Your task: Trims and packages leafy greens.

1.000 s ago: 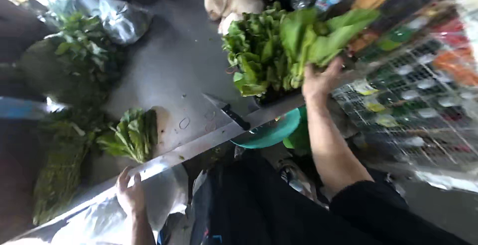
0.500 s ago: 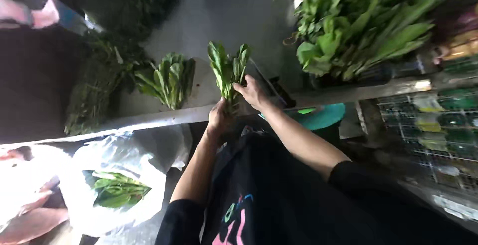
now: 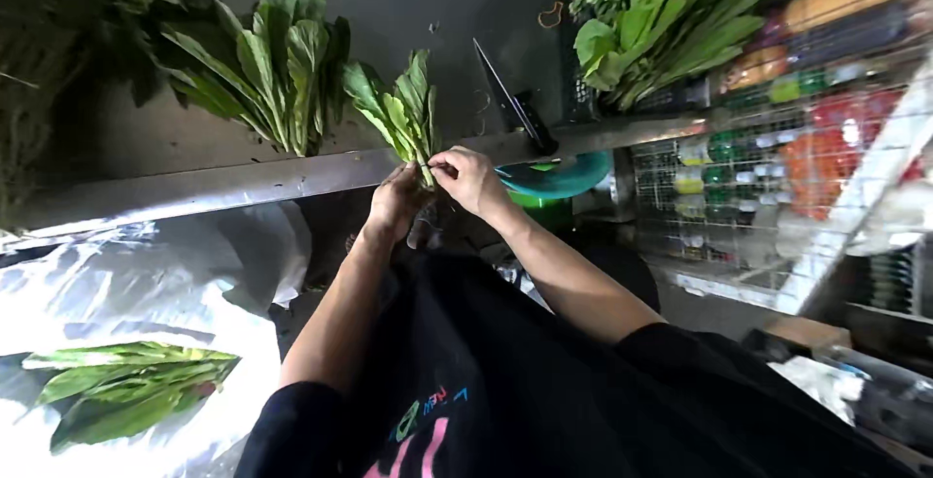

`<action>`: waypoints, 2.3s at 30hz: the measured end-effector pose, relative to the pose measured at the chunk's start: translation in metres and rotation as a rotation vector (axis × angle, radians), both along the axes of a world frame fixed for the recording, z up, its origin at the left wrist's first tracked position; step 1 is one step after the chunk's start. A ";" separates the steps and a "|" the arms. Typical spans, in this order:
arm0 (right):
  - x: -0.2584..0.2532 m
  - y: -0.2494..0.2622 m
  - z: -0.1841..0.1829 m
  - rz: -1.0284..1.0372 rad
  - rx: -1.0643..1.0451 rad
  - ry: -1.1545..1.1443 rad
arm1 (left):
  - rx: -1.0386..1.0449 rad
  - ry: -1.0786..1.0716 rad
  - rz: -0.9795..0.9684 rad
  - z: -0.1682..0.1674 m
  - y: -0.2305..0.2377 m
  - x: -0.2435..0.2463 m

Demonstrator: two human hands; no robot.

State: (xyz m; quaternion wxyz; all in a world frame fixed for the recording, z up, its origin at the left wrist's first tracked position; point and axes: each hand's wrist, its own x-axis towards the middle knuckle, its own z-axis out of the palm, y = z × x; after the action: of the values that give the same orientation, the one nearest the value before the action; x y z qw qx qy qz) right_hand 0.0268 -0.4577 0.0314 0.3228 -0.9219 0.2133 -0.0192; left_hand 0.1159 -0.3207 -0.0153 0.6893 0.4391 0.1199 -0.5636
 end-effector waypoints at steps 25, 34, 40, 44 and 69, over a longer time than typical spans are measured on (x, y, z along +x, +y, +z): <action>-0.013 -0.034 0.020 -0.115 0.439 -0.215 | -0.200 -0.042 0.027 0.030 -0.013 -0.023; -0.054 -0.032 0.006 0.046 0.414 -0.119 | -0.203 0.000 0.097 0.005 -0.013 -0.062; -0.072 -0.053 -0.008 -0.030 0.508 -0.024 | -0.129 0.132 0.175 -0.008 -0.015 -0.079; -0.068 -0.066 -0.019 -0.246 0.839 0.133 | 0.013 0.036 0.148 -0.005 -0.023 -0.074; -0.050 -0.150 0.002 -0.217 -0.134 0.316 | 0.797 -1.199 0.453 0.113 0.298 -0.064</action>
State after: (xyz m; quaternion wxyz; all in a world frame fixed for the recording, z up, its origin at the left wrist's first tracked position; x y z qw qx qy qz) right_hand -0.0233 -0.6074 0.0334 0.2191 -0.9045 0.3577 0.0768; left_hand 0.0519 -0.0223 0.0980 0.5246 0.8512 0.0065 0.0134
